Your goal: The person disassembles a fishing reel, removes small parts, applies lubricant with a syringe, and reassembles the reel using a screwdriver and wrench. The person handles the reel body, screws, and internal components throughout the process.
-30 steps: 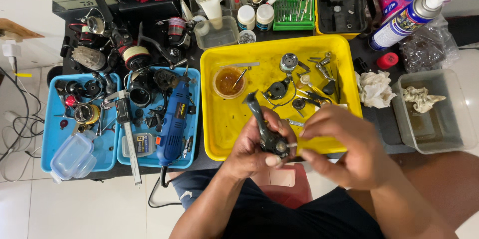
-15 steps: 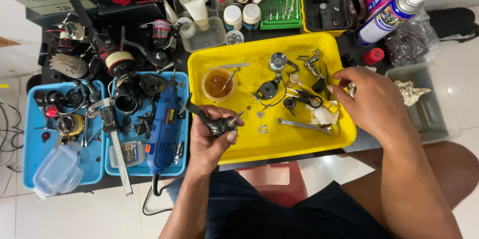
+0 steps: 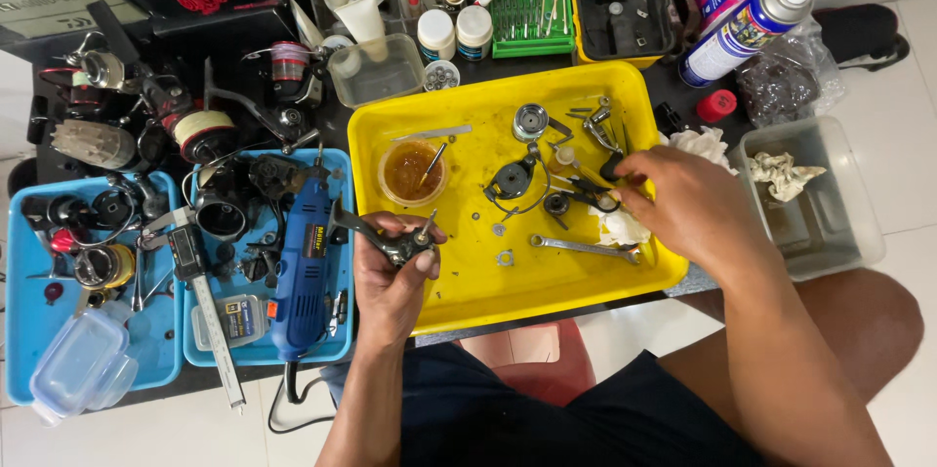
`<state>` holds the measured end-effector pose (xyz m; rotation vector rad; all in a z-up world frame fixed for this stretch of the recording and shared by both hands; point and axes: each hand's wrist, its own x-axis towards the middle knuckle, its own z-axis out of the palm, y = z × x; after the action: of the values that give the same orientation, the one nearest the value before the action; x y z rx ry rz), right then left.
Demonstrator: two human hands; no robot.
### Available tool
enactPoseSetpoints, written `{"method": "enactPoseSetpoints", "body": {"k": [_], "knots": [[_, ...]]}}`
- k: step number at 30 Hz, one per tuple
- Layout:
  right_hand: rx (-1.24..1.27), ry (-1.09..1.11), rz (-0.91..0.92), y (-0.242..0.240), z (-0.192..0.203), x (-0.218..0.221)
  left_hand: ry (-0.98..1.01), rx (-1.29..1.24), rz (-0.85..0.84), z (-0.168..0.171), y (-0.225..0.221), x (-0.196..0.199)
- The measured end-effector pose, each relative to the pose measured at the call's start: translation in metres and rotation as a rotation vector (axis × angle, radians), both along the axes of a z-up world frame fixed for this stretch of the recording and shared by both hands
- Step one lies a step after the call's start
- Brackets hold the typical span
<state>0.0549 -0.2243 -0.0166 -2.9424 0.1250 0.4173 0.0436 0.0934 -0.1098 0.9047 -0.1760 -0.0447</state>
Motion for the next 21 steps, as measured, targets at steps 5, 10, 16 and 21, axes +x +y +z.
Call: {"method": "enactPoseSetpoints", "body": {"k": [5,10,16,21], "knots": [[0.121,0.038,-0.037,0.016,0.021,0.003,-0.014,-0.069,0.048,-0.022,0.001,0.006],[0.183,0.12,-0.015,0.029,0.033,0.002,-0.022,-0.074,0.03,-0.027,-0.001,0.005],[0.09,0.291,0.142,0.035,0.009,-0.006,-0.031,-0.056,0.011,-0.03,-0.002,0.002],[-0.104,0.384,0.211,0.052,-0.007,-0.008,-0.057,-0.054,-0.039,-0.029,-0.001,0.001]]}}
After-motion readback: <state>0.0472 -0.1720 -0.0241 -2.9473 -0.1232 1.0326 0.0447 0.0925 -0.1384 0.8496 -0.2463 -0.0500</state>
